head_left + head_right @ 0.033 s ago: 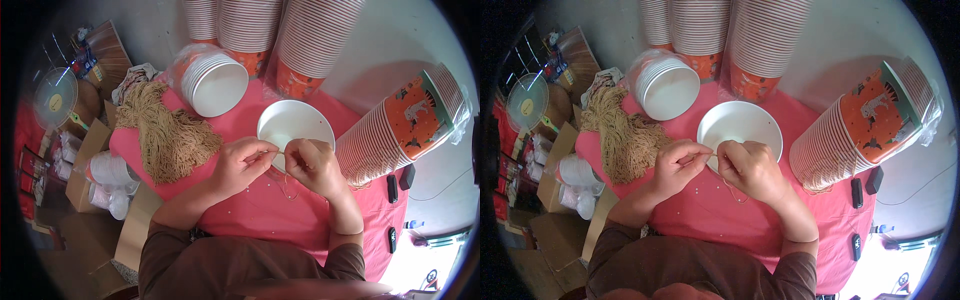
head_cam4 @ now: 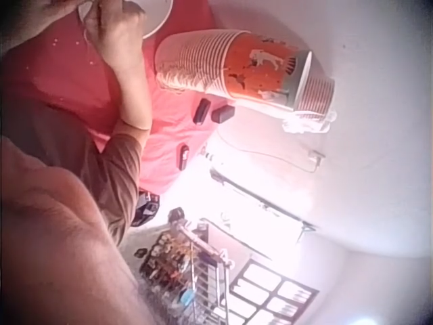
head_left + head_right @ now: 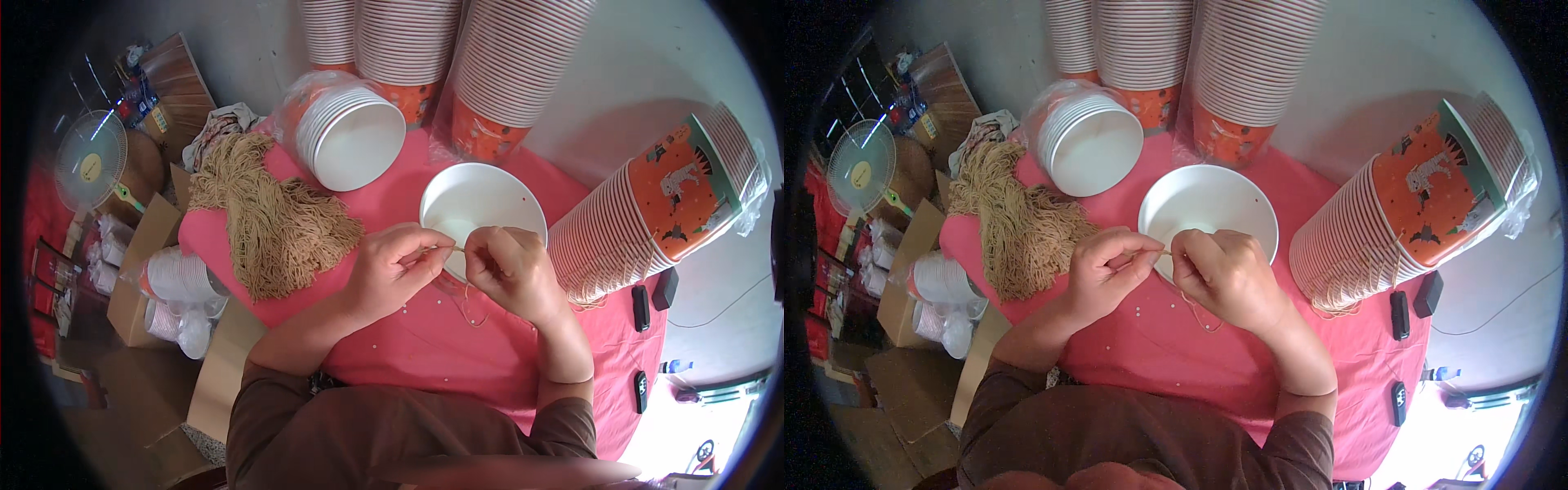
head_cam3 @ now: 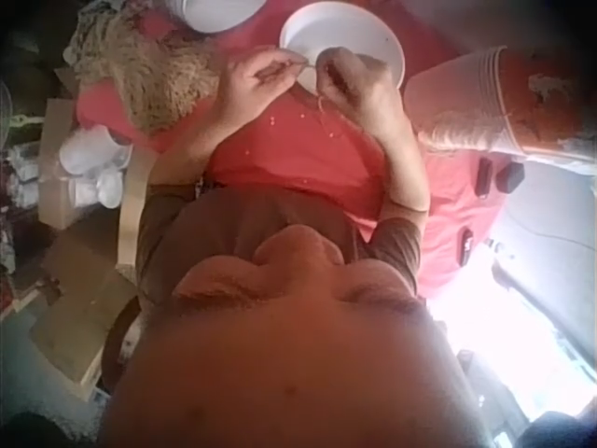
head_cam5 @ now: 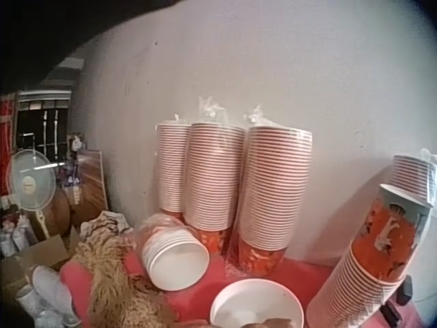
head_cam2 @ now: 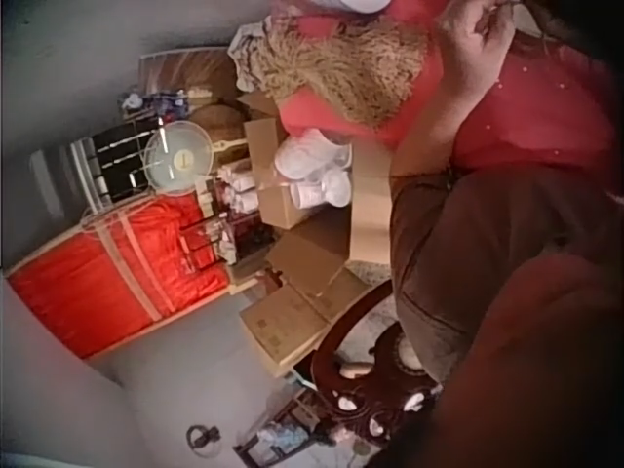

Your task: The recorder is threading strings through pre-punched holes in decorative paper buckets to assemble handles.

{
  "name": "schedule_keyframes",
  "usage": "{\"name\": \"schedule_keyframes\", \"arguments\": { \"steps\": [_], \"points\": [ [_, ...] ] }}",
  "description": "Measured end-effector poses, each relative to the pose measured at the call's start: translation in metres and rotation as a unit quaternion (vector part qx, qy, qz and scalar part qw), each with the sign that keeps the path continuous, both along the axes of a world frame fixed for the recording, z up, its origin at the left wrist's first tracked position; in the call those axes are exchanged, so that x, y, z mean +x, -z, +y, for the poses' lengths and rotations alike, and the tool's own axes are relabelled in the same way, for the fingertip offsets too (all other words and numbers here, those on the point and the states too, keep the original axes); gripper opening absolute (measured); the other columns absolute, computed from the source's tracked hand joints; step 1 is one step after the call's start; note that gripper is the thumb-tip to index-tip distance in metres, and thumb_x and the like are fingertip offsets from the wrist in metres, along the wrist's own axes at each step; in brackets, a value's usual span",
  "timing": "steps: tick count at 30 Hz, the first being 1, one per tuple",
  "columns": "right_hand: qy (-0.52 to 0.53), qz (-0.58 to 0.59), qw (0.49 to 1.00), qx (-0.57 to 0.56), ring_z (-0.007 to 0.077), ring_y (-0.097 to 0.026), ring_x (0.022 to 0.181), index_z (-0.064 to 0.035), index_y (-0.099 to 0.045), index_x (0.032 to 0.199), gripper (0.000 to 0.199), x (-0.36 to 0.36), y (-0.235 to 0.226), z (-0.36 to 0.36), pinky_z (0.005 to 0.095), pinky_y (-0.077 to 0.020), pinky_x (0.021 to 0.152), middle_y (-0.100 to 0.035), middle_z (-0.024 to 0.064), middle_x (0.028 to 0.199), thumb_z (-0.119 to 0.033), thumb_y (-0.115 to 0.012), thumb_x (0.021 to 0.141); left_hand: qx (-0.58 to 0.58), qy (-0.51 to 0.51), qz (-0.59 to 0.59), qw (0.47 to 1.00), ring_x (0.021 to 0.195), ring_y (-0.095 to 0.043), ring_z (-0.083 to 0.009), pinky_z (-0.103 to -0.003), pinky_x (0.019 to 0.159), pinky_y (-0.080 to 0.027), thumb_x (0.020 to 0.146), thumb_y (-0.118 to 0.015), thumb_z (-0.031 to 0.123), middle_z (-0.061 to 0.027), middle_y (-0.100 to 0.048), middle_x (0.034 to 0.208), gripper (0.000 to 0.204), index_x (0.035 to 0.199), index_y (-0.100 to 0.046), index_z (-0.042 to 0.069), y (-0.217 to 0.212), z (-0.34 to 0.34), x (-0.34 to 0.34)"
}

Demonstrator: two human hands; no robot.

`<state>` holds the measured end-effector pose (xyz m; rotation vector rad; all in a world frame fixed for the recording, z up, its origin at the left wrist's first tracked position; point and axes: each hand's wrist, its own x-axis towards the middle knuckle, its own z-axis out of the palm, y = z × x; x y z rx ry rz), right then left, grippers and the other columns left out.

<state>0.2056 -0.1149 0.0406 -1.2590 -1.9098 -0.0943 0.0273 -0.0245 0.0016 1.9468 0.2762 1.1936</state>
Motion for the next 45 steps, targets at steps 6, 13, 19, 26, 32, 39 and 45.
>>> {"name": "schedule_keyframes", "arguments": {
  "steps": [6,13,19,26,32,39,45],
  "points": [
    [-0.012,-0.042,0.999,-0.001,0.0278,-0.059,0.052,-0.0048,-0.058,0.081,0.017,0.001,-0.007,0.000,0.0390,-0.0468,0.049,-0.055,0.0089,0.060,0.001,-0.070,0.071,0.065,-0.043,0.029,0.997,0.058,-0.056,-0.0085,-0.025,0.050,-0.042,0.084,-0.074,-0.001,-0.0049,-0.063,0.073,0.012,0.094,-0.069,0.001,-0.001,0.006,-0.003],
    [-0.001,-0.021,1.000,0.017,0.0263,-0.058,0.050,-0.0048,-0.060,0.084,0.017,0.003,-0.005,0.000,0.0378,-0.0453,0.049,-0.056,0.0078,0.058,-0.002,-0.072,0.072,-0.033,0.015,-0.006,0.999,0.064,-0.059,-0.0028,-0.020,0.053,-0.044,0.088,-0.070,-0.001,-0.0036,-0.068,0.080,0.008,0.096,-0.068,-0.001,0.005,0.008,-0.002],
    [0.031,0.083,0.990,-0.106,0.0225,-0.059,0.049,-0.0028,-0.065,0.087,0.015,0.001,-0.015,-0.008,0.0355,-0.0452,0.049,-0.058,0.0076,0.058,-0.010,-0.075,0.079,-0.080,0.024,0.002,0.997,0.063,-0.054,0.0016,-0.017,0.053,-0.041,0.091,-0.068,0.000,-0.0011,-0.069,0.078,0.006,0.097,-0.066,-0.002,0.006,0.010,-0.003],
    [0.021,0.052,0.995,-0.083,0.0243,-0.060,0.052,-0.0042,-0.065,0.085,0.014,-0.001,-0.004,-0.003,0.0361,-0.0467,0.051,-0.063,0.0085,0.064,-0.008,-0.076,0.078,0.024,0.027,-0.007,0.999,0.057,-0.041,-0.0007,-0.019,0.051,-0.034,0.087,-0.070,0.000,0.0009,-0.062,0.076,0.010,0.098,-0.067,0.001,0.010,0.016,-0.003],
    [0.027,0.039,0.998,-0.044,0.0271,-0.061,0.057,-0.0056,-0.063,0.083,0.013,-0.003,-0.009,-0.004,0.0379,-0.0471,0.053,-0.065,0.0083,0.072,-0.004,-0.073,0.076,-0.018,-0.025,-0.081,0.996,0.067,-0.050,-0.0063,-0.021,0.055,-0.039,0.085,-0.070,-0.001,-0.0050,-0.064,0.092,0.014,0.098,-0.068,0.003,0.001,0.011,-0.001],
    [0.019,-0.018,1.000,-0.014,0.0290,-0.060,0.057,-0.0058,-0.063,0.084,0.014,-0.009,-0.012,-0.008,0.0397,-0.0472,0.055,-0.064,0.0077,0.072,-0.004,-0.073,0.075,0.102,-0.029,-0.013,0.994,0.080,-0.060,-0.0205,-0.032,0.065,-0.049,0.076,-0.077,0.000,-0.0064,-0.067,0.093,0.022,0.095,-0.068,0.004,-0.001,0.006,0.002],
    [-0.021,0.146,0.972,-0.183,0.0161,-0.057,0.050,-0.0027,-0.059,0.087,0.009,-0.012,-0.010,-0.012,0.0298,-0.0424,0.047,-0.060,0.0047,0.066,-0.008,-0.065,0.091,0.186,-0.064,-0.012,0.980,0.081,-0.059,-0.0216,-0.033,0.067,-0.048,0.077,-0.076,-0.002,-0.0053,-0.065,0.089,0.017,0.090,-0.067,0.005,-0.007,0.011,0.000]
  ]
}}
